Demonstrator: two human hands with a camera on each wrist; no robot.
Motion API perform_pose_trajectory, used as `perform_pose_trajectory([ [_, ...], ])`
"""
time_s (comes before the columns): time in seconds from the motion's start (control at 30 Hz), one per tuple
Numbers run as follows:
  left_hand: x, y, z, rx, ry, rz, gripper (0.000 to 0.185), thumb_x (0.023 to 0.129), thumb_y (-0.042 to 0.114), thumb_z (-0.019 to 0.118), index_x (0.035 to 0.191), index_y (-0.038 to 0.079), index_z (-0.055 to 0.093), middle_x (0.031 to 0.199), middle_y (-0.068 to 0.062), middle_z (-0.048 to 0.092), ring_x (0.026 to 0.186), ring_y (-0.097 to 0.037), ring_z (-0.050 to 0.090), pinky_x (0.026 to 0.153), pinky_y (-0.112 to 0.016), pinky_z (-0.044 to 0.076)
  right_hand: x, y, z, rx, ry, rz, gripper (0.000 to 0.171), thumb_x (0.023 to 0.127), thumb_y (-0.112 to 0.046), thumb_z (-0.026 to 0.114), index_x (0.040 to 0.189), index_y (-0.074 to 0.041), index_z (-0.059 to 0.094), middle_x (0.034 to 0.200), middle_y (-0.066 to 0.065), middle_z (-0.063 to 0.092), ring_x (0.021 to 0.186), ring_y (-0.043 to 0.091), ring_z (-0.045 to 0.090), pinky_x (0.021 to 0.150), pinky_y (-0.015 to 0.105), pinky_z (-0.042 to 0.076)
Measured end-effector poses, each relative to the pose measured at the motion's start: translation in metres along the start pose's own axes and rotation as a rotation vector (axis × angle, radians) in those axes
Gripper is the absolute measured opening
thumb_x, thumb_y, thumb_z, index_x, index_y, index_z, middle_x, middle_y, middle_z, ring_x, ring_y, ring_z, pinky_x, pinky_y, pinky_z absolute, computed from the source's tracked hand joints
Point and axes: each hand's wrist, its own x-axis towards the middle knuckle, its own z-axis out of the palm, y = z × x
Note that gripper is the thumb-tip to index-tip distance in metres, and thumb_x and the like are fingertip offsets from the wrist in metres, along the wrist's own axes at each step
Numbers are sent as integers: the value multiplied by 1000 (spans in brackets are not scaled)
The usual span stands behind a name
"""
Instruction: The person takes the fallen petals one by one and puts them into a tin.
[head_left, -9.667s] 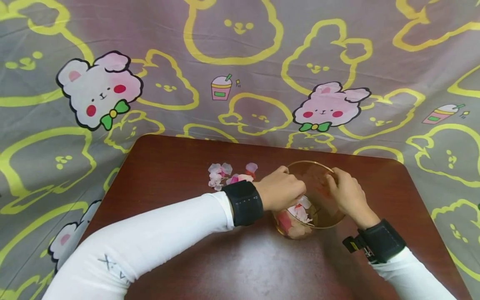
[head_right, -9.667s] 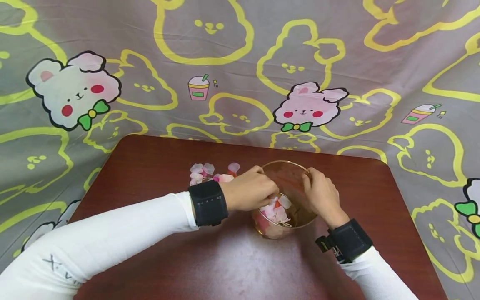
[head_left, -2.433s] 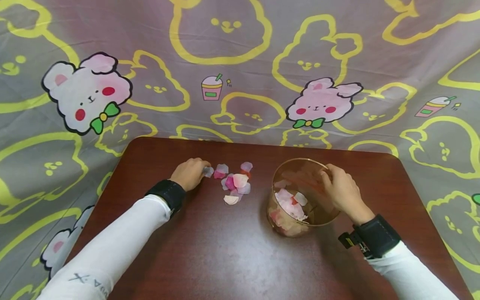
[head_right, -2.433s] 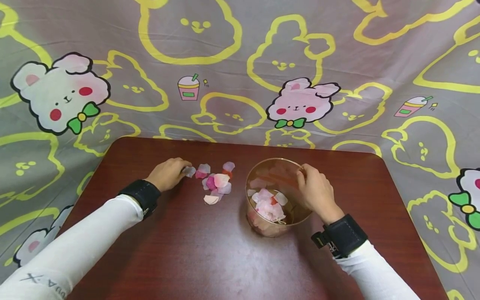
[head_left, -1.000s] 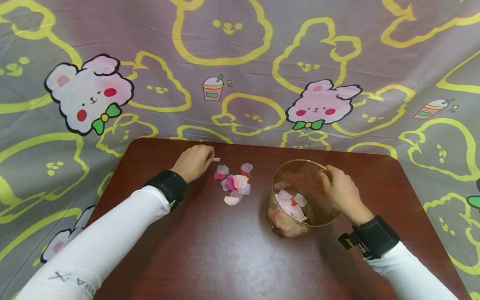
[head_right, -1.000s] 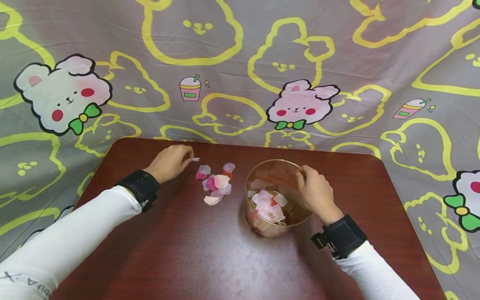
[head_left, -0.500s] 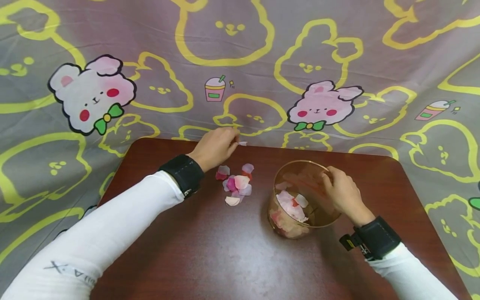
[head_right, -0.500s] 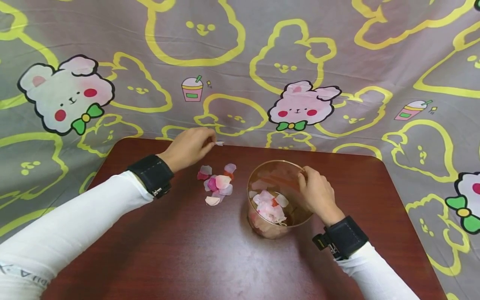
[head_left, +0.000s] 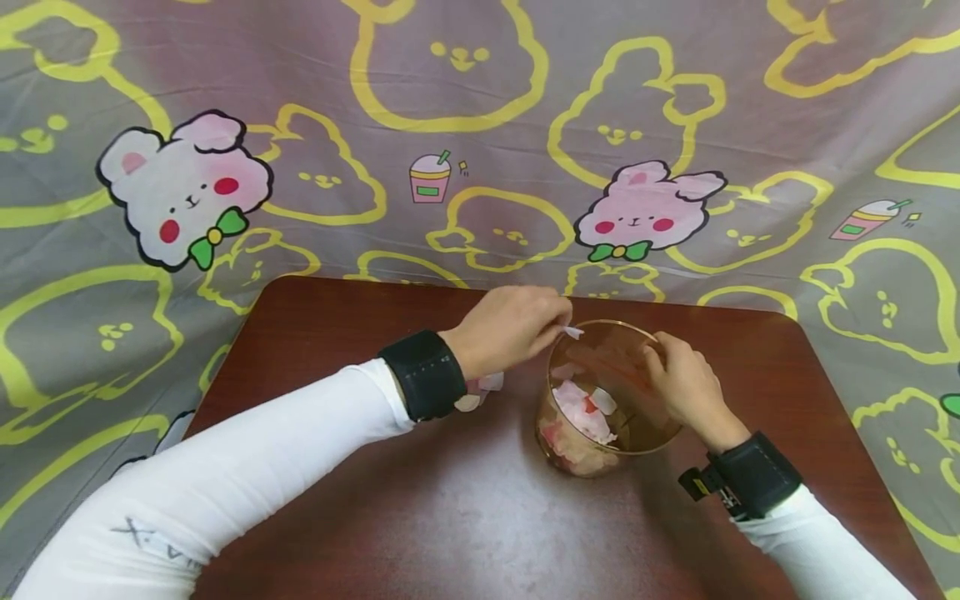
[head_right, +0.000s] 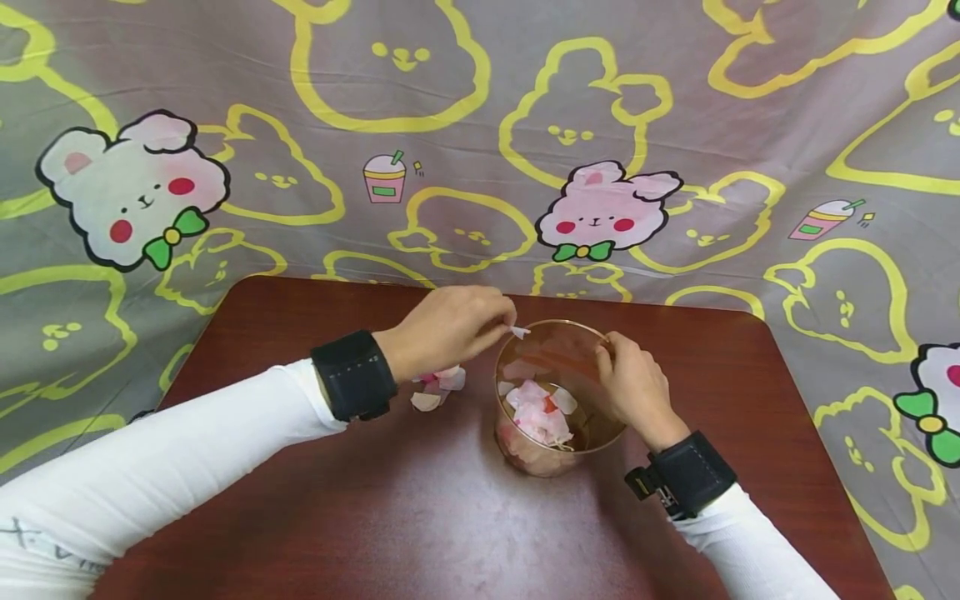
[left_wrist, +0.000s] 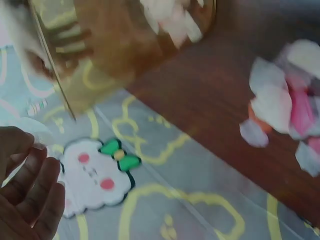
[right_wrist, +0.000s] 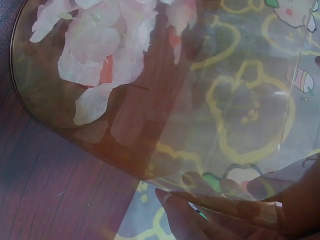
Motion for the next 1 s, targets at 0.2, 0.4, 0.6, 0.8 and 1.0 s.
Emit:
perform_pose_trajectory([
  [0.2, 3, 18, 16, 21, -69, 52, 9, 98, 16, 64, 90, 17, 70, 82, 3, 66, 76, -13, 61, 71, -28, 49, 0, 0, 1, -8, 4, 4, 26, 107, -22, 47, 115, -2, 61, 72, 7, 55, 55, 19, 49, 48, 32, 35],
  [0.4, 7, 28, 23, 39, -163, 99, 11, 97, 19, 65, 89, 19, 73, 84, 4, 71, 81, -12, 67, 75, -31, 50, 0, 0, 1, -11, 5, 1, 26, 107, -21, 46, 115, -2, 62, 72, 7, 56, 56, 19, 50, 49, 32, 35],
  [0.6, 8, 34, 27, -27, -277, 132, 12, 97, 21, 67, 92, 19, 77, 83, 6, 73, 74, -9, 62, 73, -26, 48, 0, 0, 1, -3, 12, -12, 25, 107, -21, 47, 113, -2, 62, 74, 8, 57, 57, 19, 50, 49, 32, 35],
  [0.8, 5, 38, 32, -63, -336, 122, 11, 97, 20, 67, 92, 19, 77, 81, 8, 69, 73, -8, 57, 70, -24, 45, 0, 0, 1, -11, 5, -6, 27, 107, -22, 46, 116, -2, 62, 75, 8, 58, 57, 19, 50, 49, 32, 35],
  [1.0, 3, 39, 35, -50, -328, 120, 11, 96, 21, 67, 90, 21, 76, 81, 9, 69, 75, -8, 59, 72, -26, 47, 0, 1, 1, -9, 9, -8, 26, 107, -22, 46, 113, -3, 62, 77, 9, 61, 58, 19, 52, 50, 32, 36],
])
